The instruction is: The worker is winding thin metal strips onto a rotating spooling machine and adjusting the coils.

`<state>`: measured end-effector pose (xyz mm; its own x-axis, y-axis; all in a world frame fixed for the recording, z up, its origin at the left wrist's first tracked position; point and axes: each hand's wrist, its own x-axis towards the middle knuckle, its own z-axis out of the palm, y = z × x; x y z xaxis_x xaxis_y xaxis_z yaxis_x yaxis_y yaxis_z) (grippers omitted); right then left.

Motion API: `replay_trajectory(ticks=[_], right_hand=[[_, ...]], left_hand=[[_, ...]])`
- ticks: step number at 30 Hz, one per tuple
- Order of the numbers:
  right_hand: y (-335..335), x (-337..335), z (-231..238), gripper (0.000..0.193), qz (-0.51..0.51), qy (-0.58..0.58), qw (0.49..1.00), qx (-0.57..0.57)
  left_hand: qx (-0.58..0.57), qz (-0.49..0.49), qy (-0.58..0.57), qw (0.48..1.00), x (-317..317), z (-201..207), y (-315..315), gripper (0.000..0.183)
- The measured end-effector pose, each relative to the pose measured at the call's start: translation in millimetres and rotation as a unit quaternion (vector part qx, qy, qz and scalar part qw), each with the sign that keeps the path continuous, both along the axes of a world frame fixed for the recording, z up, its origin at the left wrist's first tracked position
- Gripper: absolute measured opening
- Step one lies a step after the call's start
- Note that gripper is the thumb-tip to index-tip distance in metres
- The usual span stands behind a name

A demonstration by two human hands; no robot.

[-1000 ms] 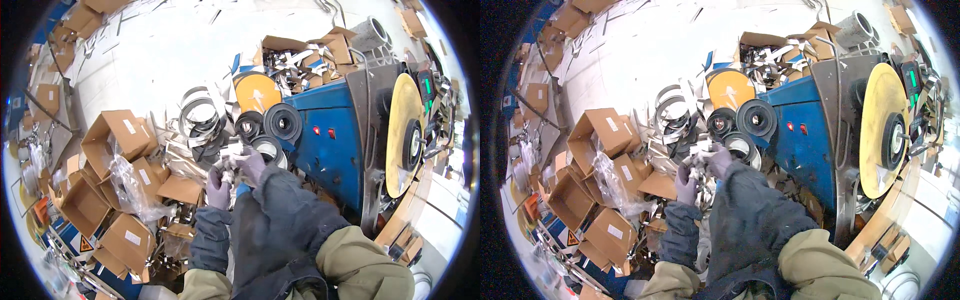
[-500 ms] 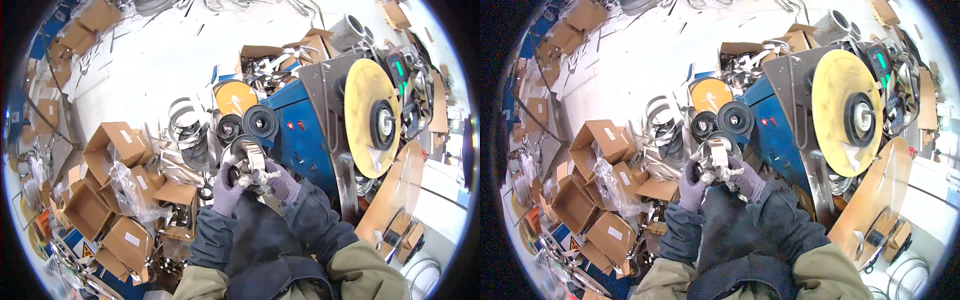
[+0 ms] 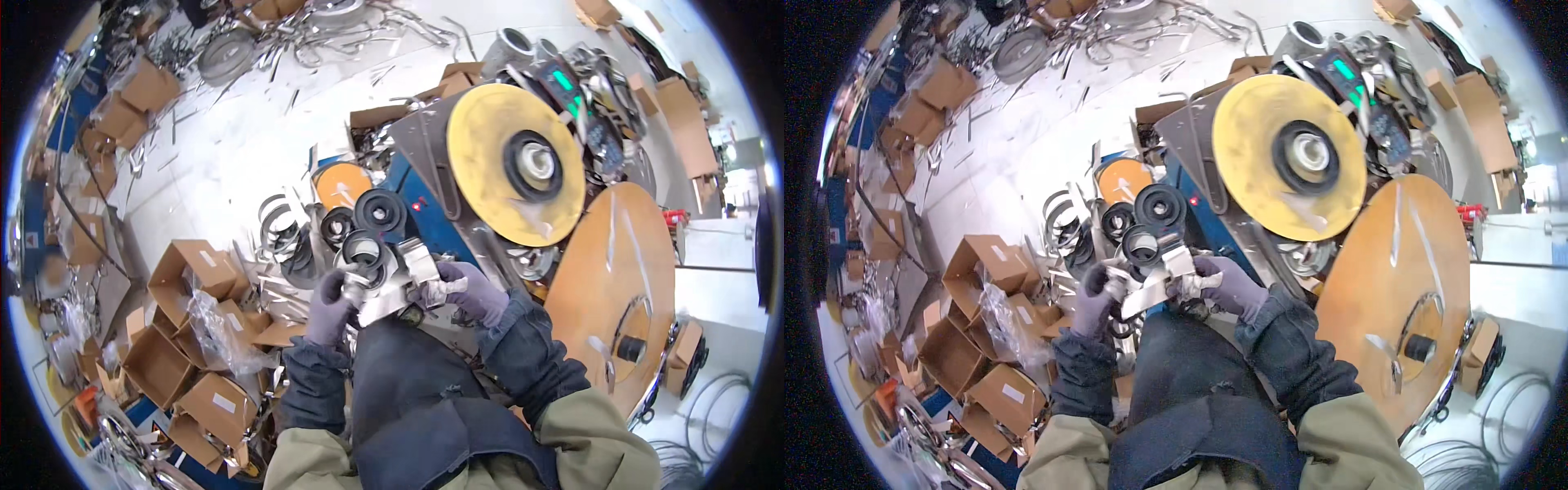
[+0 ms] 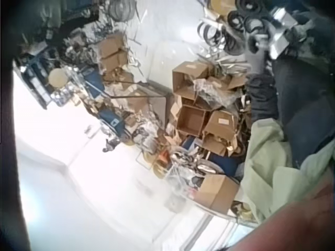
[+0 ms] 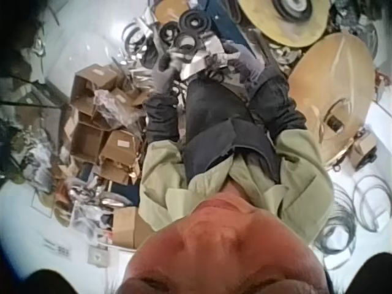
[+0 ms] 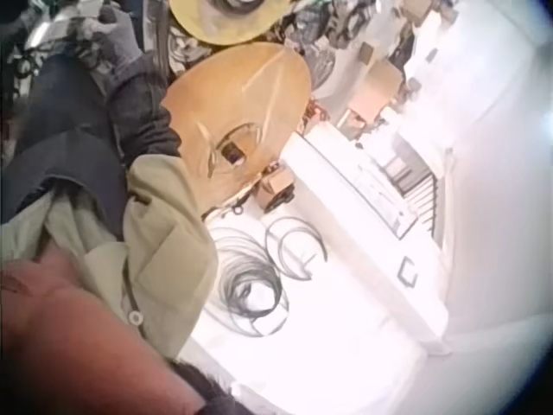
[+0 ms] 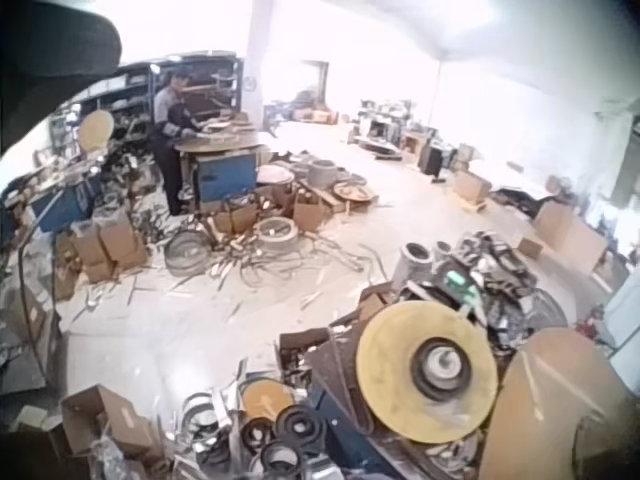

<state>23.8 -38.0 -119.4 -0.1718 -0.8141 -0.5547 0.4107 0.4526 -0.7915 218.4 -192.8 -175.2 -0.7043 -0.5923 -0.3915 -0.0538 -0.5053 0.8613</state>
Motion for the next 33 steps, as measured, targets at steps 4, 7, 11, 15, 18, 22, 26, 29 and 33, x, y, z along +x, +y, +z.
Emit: replay_trajectory(ticks=[4, 7, 11, 15, 18, 22, 26, 29, 33], right_hand=[[29.2, -3.4, 37.9, 0.034, 0.052, 0.043, 0.995, -0.07], [57.6, -8.9, 67.5, 0.032, -0.01, -0.009, 0.997, -0.075], [96.2, -18.4, 57.0, 0.034, 0.053, 0.265, 0.96, -0.069], [129.5, -35.6, 130.2, 0.043, 0.105, 0.359, 0.926, 0.052], [159.5, -73.8, 174.7, 0.047, 0.1, 0.376, 0.917, 0.086], [202.3, -165.1, 171.4, 0.046, -0.018, 0.482, 0.869, 0.111], [189.2, -297.8, 193.4, 0.035, -0.011, 0.682, 0.684, 0.256], [175.3, -384.1, 212.9, 0.034, -0.053, 0.659, 0.629, 0.41], [167.2, -490.2, 167.0, 0.038, -0.114, 0.68, 0.602, 0.403]], left_hand=[[-0.011, -0.33, 0.041, 0.943, -30.4, 63.8, 27.7, 0.075], [-0.314, -0.507, -0.109, 0.795, -54.9, 103.6, 53.0, 0.065], [-0.597, -0.5, -0.101, 0.62, -55.2, 138.9, 58.8, 0.038], [-0.661, -0.627, -0.185, 0.368, -63.7, 127.2, 41.9, 0.016], [-0.61, -0.602, -0.218, 0.468, -72.0, 123.8, 8.1, 0.022], [-0.497, -0.484, -0.226, 0.684, -99.4, 106.5, -15.8, 0.035], [-0.402, -0.409, -0.285, 0.768, -97.1, 49.0, -30.9, 0.045], [-0.391, -0.428, -0.3, 0.757, -108.2, 28.5, -29.0, 0.043], [-0.28, -0.395, -0.251, 0.838, -110.8, -9.9, -55.1, 0.042]])
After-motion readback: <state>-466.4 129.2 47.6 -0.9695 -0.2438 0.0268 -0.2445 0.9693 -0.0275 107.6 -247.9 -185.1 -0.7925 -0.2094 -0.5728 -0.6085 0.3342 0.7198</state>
